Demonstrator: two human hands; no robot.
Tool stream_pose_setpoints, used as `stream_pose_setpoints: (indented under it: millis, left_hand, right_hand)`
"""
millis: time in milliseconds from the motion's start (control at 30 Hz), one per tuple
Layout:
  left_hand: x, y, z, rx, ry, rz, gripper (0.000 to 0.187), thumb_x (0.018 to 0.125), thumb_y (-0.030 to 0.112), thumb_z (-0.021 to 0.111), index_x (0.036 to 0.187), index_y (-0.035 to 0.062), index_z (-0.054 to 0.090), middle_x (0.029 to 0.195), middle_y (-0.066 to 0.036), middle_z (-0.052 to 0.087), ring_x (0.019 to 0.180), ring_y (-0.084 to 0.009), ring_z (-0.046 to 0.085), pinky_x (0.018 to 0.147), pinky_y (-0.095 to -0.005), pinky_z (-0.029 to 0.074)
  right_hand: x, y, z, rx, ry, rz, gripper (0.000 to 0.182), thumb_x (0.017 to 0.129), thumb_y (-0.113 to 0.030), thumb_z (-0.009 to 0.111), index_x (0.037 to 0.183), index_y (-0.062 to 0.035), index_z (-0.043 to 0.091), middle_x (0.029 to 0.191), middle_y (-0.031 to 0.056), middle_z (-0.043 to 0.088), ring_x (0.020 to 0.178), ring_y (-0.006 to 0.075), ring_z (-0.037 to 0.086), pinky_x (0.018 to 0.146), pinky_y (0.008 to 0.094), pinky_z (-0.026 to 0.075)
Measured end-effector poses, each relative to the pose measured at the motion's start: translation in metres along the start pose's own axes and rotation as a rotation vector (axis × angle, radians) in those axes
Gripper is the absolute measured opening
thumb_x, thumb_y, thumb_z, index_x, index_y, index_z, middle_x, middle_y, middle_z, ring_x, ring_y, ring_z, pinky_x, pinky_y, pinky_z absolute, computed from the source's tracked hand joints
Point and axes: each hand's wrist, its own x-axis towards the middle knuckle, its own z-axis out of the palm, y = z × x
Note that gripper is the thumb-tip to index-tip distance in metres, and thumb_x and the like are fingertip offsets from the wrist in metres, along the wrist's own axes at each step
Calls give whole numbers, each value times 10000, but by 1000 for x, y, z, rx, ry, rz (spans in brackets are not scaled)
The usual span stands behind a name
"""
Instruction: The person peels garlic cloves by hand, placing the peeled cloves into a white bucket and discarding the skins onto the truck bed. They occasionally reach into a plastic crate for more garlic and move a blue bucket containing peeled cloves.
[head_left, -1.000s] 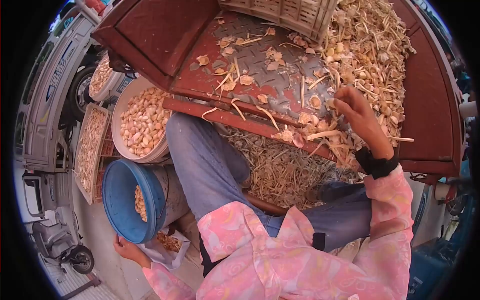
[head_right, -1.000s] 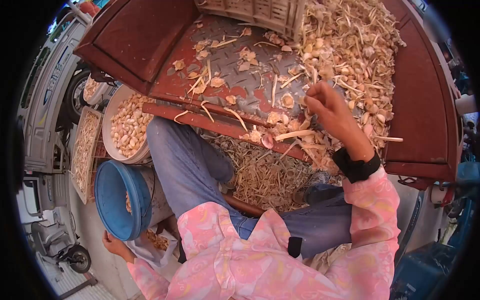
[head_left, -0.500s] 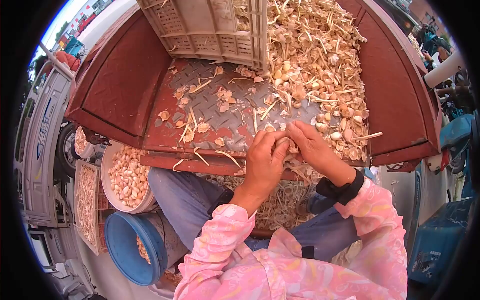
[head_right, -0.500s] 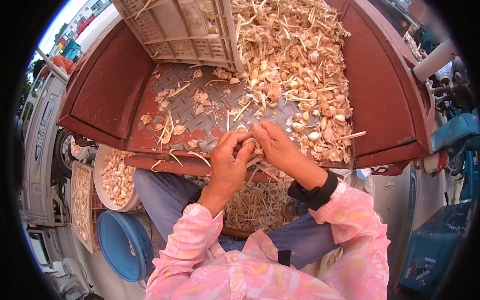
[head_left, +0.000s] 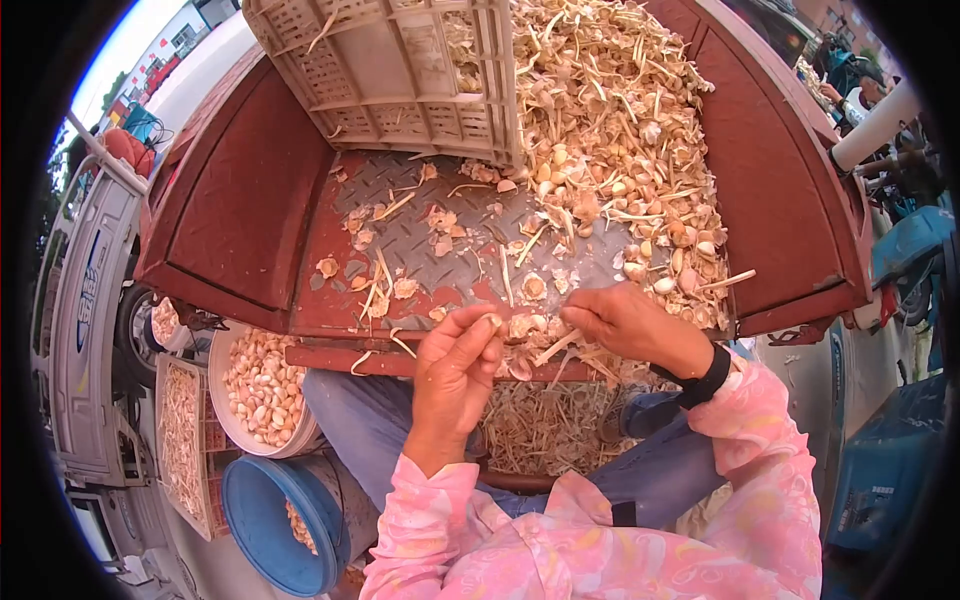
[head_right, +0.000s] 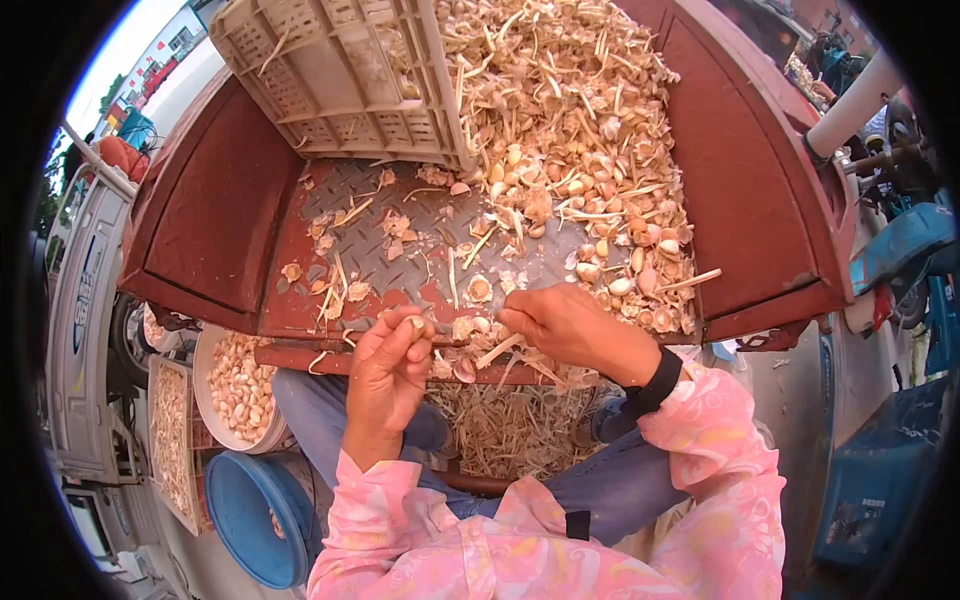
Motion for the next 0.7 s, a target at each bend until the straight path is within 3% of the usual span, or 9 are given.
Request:
stream_pose_setpoints:
  millis: [67,200,233,300,433,500,567,600,700]
  left_hand:
    - [-20,46,-19,156,149,279,178,865,10,579,1040,-21,574,882,-83,607,660,-80,512,561,-170,412]
    - [-55,146,-133,713,624,762,160,876,78,593,1027,26,584,831,1,593,627,-29,465,546,-152,376]
    - [-60,167,-157,909,877,732,151,873,72,589,1014,17,588,827,3,581,628,-35,469,546,-160,383]
    - [-69,194,-218,1137,1040,667,137,870,78,585,984,2,596,812,-7,580,640,-47,492,542,-173,396]
    - [-75,195,-272,1368,1049,500,168,837,45,570,974,-45,605,801,-75,612,670,-111,550,571,-232,449]
    - [-68,172,-315,1437,1075,679,139,763,27,563,840,-81,606,702,-68,582,592,-149,517,546,-295,437]
    - [-74,164,-345,1622,1101,403,209,730,16,519,862,-110,620,734,-131,636,680,-212,594,636,-304,472]
    - [-73,158,-323,1508,1159,243,249,758,12,534,960,-118,601,917,-193,622,854,-261,602,792,-327,469]
    - [-75,155,-321,1475,1180,373,281,784,46,521,1009,-109,587,984,-185,607,905,-252,588,828,-323,455]
  right_hand:
    - [-12,-2,6,-91,109,-141,198,885,-283,561,971,-111,608,790,101,576,758,345,602,629,439,462]
    - [-12,-24,-3,-149,316,-113,238,868,-276,589,1023,-95,600,996,112,550,759,314,604,657,412,475]
    - [-6,-24,-14,-155,337,-102,247,865,-272,596,1031,-89,596,1031,114,538,760,307,605,659,410,475]
    - [16,-24,-44,-150,412,-94,273,862,-258,600,1067,-79,581,1053,125,533,792,288,603,686,397,479]
    - [104,11,-134,-181,671,-90,283,878,-253,568,1077,-53,597,1046,145,555,919,302,585,804,381,466]
    - [150,32,-177,-364,742,-127,303,860,-280,576,1060,-57,614,1053,180,591,986,328,565,866,402,444]
    - [189,45,-213,-496,634,-75,381,865,-331,556,1114,-46,597,1102,199,585,1085,343,522,936,434,393]
    - [210,60,-225,-587,625,-67,461,872,-371,558,1215,-63,546,1162,194,555,1091,355,523,950,424,396]
    - [270,111,-260,-536,470,146,685,846,-578,502,1269,-40,495,1266,231,500,1198,355,458,1003,423,353]
